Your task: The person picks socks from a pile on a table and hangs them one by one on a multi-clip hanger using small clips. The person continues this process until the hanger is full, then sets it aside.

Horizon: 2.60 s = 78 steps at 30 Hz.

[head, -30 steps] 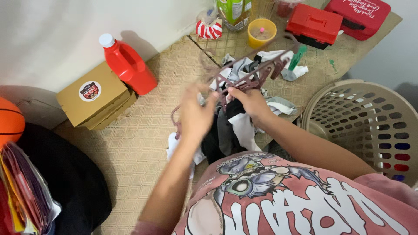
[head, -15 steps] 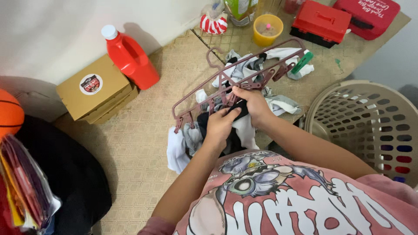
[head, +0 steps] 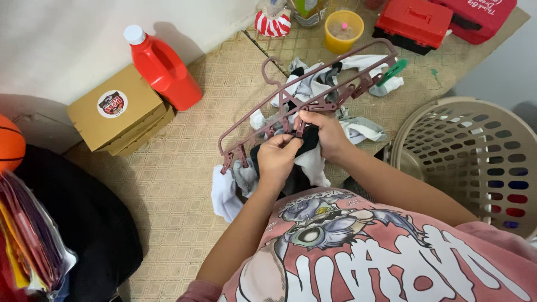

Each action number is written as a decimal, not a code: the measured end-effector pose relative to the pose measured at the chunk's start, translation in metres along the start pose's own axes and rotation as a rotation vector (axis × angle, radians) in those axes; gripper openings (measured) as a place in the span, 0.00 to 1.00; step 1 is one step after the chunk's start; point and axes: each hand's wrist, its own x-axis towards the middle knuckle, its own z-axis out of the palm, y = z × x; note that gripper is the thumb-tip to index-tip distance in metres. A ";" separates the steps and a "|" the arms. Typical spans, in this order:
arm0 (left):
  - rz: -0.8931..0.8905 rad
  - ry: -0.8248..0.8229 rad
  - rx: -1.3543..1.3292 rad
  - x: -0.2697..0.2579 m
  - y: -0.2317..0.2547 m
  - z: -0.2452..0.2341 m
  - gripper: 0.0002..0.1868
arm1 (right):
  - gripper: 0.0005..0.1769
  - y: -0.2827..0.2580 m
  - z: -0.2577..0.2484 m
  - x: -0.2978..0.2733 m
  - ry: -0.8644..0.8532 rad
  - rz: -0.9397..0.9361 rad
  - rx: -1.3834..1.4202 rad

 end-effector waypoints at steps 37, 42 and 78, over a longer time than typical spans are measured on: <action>0.303 -0.038 0.534 0.013 0.064 -0.072 0.12 | 0.20 -0.018 -0.028 -0.001 -0.104 -0.063 -0.446; 0.292 -0.188 0.374 -0.007 0.088 -0.065 0.08 | 0.15 -0.011 -0.038 -0.002 -0.041 0.035 -0.044; 0.107 0.373 0.225 -0.126 0.190 -0.201 0.15 | 0.24 0.009 -0.132 0.039 -0.294 0.144 -1.513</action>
